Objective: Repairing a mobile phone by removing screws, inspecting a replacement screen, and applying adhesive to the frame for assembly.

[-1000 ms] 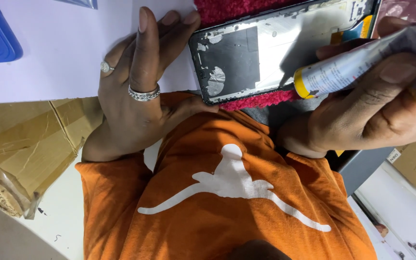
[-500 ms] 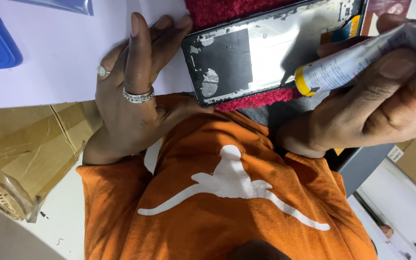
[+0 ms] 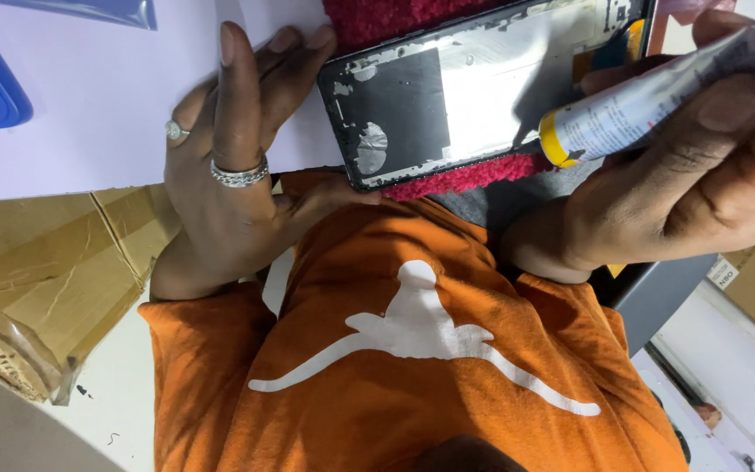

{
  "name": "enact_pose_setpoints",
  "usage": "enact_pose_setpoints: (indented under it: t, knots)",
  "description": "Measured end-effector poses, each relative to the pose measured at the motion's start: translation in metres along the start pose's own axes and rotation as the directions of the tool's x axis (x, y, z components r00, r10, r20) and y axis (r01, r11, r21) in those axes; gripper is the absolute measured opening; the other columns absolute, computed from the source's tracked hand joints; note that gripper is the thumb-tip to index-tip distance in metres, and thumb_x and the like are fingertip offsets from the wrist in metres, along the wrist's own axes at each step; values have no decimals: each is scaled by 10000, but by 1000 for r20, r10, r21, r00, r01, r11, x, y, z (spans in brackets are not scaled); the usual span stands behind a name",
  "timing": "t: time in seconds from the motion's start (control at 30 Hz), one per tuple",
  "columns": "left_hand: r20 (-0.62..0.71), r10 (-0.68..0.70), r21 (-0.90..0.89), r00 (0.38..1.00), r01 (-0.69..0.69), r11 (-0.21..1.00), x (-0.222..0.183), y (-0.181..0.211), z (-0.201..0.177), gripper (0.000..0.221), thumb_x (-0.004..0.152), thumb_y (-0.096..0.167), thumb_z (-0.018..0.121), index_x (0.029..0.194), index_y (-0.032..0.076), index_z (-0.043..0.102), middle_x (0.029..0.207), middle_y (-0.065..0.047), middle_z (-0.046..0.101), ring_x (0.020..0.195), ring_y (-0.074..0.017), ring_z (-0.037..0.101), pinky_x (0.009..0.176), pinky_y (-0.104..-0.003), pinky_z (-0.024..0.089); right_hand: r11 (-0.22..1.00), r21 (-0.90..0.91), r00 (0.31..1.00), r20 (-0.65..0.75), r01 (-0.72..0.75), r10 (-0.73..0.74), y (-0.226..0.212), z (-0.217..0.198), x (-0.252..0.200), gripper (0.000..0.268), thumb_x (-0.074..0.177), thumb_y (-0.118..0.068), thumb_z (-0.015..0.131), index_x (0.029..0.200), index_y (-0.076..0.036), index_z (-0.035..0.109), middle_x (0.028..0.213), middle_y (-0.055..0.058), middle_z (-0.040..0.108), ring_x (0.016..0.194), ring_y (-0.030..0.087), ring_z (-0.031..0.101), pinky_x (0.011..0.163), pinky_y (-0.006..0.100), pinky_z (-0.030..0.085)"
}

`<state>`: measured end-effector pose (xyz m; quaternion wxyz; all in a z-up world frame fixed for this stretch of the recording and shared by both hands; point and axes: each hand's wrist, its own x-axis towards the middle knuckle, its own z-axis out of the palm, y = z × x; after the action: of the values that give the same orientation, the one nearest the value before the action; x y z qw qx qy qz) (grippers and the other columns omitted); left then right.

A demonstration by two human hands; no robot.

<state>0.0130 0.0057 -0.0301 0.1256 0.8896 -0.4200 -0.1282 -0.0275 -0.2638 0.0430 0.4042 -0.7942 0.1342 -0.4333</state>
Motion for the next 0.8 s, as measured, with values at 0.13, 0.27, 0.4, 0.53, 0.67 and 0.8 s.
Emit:
enact_pose_setpoints:
  t: [0.13, 0.27, 0.4, 0.53, 0.67, 0.8]
  knots:
    - [-324, -151, -246, 934, 71, 967, -12, 31, -30, 1401, 1088, 816, 896, 1798, 119, -90, 1791, -5, 676, 1740, -191, 621, 1408, -354, 435, 1000, 21, 1000, -4, 5, -5, 1, 0, 2, 470, 1170, -364, 493, 1080, 83, 607, 954, 287, 691, 569, 404, 694, 493, 438, 536]
    - [-352, -149, -210, 924, 77, 975, -11, 31, -29, 1391, 1074, 851, 845, 1803, 127, -93, 1763, 10, 702, 1713, -176, 649, 1396, -334, 445, 999, 29, 1000, 22, 16, -17, -4, 2, 5, 474, 1178, -346, 459, 1084, 100, 590, 819, 338, 657, 552, 401, 682, 509, 434, 492]
    - [-339, -139, -222, 931, 65, 973, -12, 30, -31, 1382, 1094, 815, 858, 1805, 131, -110, 1780, 5, 685, 1731, -178, 630, 1407, -333, 459, 999, 1, 998, -35, 49, -49, 2, 0, 2, 433, 1166, -317, 503, 1073, 87, 626, 975, 268, 708, 565, 419, 718, 499, 451, 545]
    - [-342, -128, -211, 931, 57, 976, -10, 31, -32, 1405, 1087, 817, 877, 1800, 129, -118, 1784, -7, 670, 1729, -199, 630, 1417, -354, 481, 998, 60, 997, -83, 13, -8, 12, -7, -1, 422, 1154, -278, 549, 1097, 123, 668, 1003, 307, 737, 563, 456, 708, 487, 483, 564]
    - [-336, -144, -262, 931, 54, 964, -11, 30, -30, 1299, 1108, 750, 807, 1809, 162, -115, 1781, -19, 674, 1743, -204, 607, 1431, -375, 449, 999, -52, 999, -33, 4, -5, 4, -7, 7, 462, 1155, -336, 487, 1025, 93, 601, 820, 317, 710, 545, 394, 708, 485, 452, 567]
    - [-365, -134, -244, 921, 44, 969, -9, 31, -32, 1381, 1066, 771, 911, 1803, 140, -71, 1734, -39, 716, 1698, -225, 653, 1433, -354, 472, 999, -33, 997, -71, 5, -7, 11, -10, 6, 455, 1139, -334, 534, 981, 88, 594, 695, 351, 677, 505, 414, 705, 449, 466, 581]
